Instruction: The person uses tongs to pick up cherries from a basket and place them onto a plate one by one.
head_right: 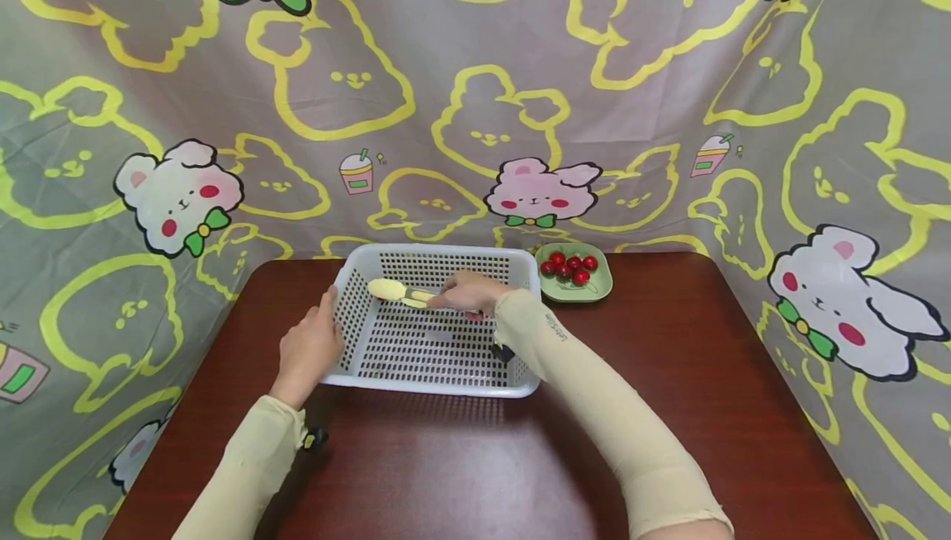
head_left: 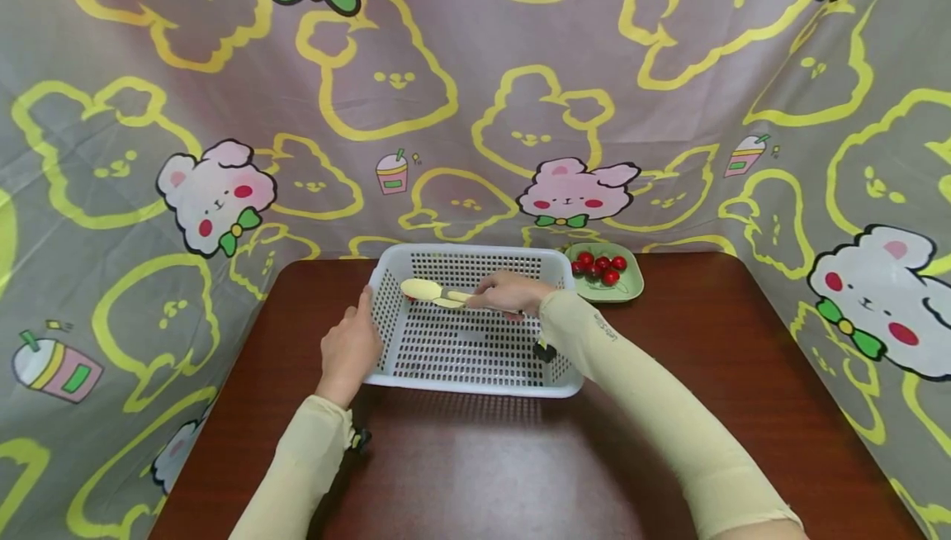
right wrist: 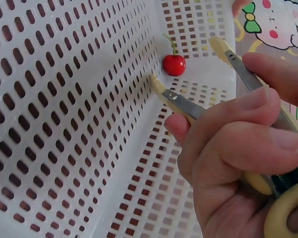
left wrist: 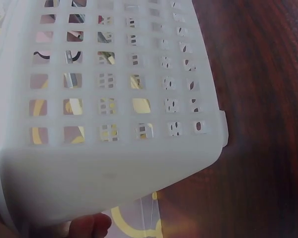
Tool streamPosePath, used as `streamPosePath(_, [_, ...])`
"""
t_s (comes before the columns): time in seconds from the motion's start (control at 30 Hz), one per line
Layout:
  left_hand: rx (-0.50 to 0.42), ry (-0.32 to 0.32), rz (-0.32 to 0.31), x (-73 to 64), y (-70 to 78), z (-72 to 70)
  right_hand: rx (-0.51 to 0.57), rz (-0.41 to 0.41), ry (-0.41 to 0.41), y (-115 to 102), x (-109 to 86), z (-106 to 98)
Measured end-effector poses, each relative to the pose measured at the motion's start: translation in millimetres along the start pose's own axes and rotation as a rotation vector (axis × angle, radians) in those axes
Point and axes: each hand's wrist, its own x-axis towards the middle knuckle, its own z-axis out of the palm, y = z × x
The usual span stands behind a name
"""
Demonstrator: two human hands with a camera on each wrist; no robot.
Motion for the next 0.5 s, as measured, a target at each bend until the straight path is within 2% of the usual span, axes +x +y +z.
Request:
streamPosePath(0.17, [-0.002, -0.003, 0.000, 0.5, -0.8, -1.0, 0.020, 0.002, -0.004, -4.5, 8.3, 4.6])
streamPosePath(0.5, [-0.006, 0.010, 0.014, 0.6, -1.8, -2.7, 0.001, 0.005, 0.060, -17.0, 18.1, 20.4])
